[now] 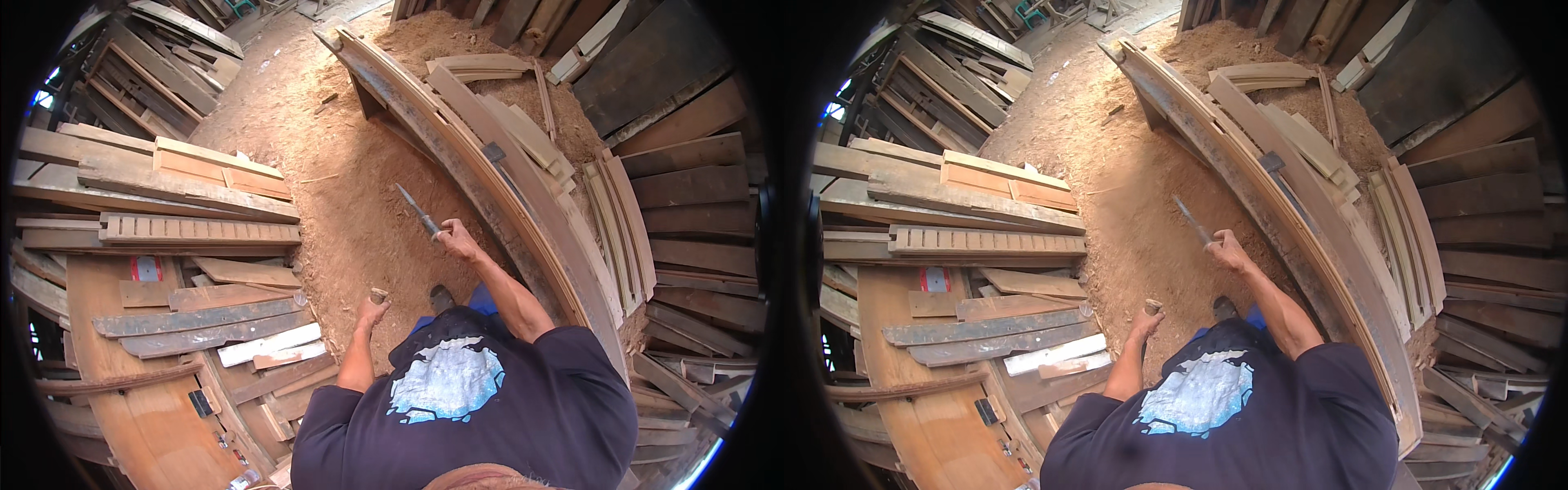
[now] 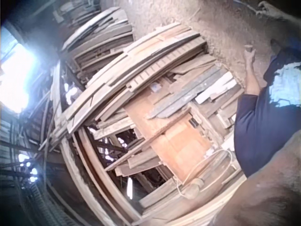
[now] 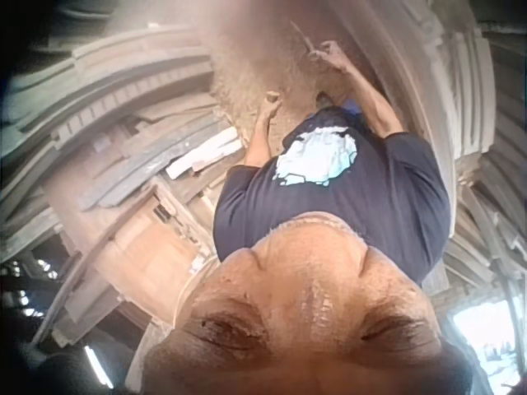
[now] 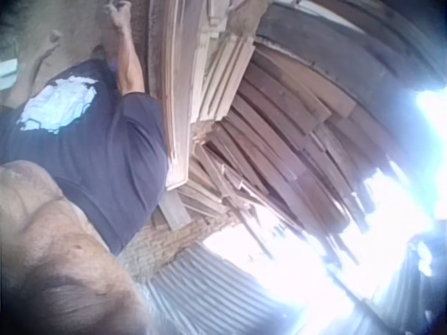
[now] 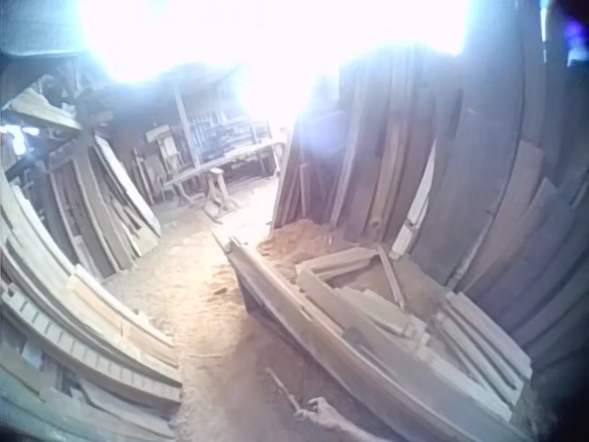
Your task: The person repeatedly strikes a wooden chisel with a mallet to split a long plank into smaller pieces. The person then moves the split pieces aside and continues the process on the remaining plank.
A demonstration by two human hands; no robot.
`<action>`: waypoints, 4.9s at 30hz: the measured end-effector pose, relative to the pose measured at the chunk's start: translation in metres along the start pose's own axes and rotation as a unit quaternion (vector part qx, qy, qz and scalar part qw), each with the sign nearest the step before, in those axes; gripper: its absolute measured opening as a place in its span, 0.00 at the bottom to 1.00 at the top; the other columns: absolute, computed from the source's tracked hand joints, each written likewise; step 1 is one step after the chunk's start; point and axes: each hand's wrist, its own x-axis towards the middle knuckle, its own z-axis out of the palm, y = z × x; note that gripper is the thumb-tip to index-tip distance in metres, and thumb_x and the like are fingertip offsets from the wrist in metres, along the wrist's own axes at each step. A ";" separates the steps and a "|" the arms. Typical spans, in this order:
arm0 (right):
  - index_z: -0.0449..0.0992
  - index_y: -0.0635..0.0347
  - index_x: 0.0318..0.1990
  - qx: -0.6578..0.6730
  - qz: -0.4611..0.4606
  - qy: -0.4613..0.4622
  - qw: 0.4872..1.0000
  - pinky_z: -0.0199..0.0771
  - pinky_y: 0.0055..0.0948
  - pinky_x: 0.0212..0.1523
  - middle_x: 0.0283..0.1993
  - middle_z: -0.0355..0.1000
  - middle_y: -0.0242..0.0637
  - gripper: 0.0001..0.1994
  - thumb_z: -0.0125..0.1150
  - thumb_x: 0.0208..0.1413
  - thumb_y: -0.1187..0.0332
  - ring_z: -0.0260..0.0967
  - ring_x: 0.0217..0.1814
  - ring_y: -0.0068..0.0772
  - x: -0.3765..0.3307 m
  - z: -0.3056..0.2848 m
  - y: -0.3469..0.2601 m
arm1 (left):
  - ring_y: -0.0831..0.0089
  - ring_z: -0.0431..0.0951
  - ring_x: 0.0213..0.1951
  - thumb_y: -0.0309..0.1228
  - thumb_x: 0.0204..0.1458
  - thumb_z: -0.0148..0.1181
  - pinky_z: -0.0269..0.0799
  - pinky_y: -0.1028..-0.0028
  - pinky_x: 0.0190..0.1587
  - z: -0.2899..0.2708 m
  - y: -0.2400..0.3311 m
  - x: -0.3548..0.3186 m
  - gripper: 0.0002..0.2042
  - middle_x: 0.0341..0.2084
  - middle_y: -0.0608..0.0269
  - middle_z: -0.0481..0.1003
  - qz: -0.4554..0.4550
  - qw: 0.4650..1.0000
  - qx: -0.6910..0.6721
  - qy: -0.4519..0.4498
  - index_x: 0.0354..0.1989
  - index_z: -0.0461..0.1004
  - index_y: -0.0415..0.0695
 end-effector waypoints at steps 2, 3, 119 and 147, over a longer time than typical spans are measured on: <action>0.70 0.71 0.56 -0.055 -0.016 -0.024 0.998 0.74 0.38 0.53 0.48 0.75 0.48 0.24 0.59 0.58 0.61 0.74 0.53 0.40 0.013 -0.020 -0.007 | 0.73 0.75 0.16 0.44 0.46 0.73 0.70 0.69 0.21 -0.005 0.023 0.014 0.16 0.16 0.64 0.75 -0.002 1.000 0.005 0.006 0.29 0.78 0.43; 0.71 0.71 0.56 -0.061 -0.032 -0.011 0.998 0.74 0.39 0.53 0.49 0.76 0.49 0.23 0.59 0.58 0.62 0.75 0.53 0.41 0.021 -0.033 -0.009 | 0.73 0.75 0.17 0.44 0.46 0.73 0.70 0.69 0.22 -0.003 0.031 0.024 0.16 0.17 0.63 0.76 0.029 1.000 0.005 0.012 0.29 0.78 0.43; 0.72 0.65 0.56 0.054 -0.310 0.234 0.920 0.74 0.22 0.36 0.34 0.75 0.34 0.18 0.67 0.60 0.74 0.73 0.33 0.21 0.183 -0.285 -0.318 | 0.86 0.71 0.31 0.24 0.49 0.71 0.71 0.80 0.35 0.012 0.650 0.258 0.15 0.27 0.75 0.71 0.493 0.844 -0.208 -0.033 0.40 0.69 0.45; 0.70 0.64 0.53 -0.268 -0.184 0.134 0.936 0.73 0.48 0.35 0.29 0.75 0.56 0.19 0.66 0.57 0.66 0.76 0.34 0.63 0.251 -0.274 -0.302 | 0.82 0.76 0.33 0.24 0.48 0.68 0.75 0.76 0.37 0.016 0.650 0.242 0.10 0.29 0.69 0.77 0.494 0.866 -0.076 -0.028 0.38 0.76 0.39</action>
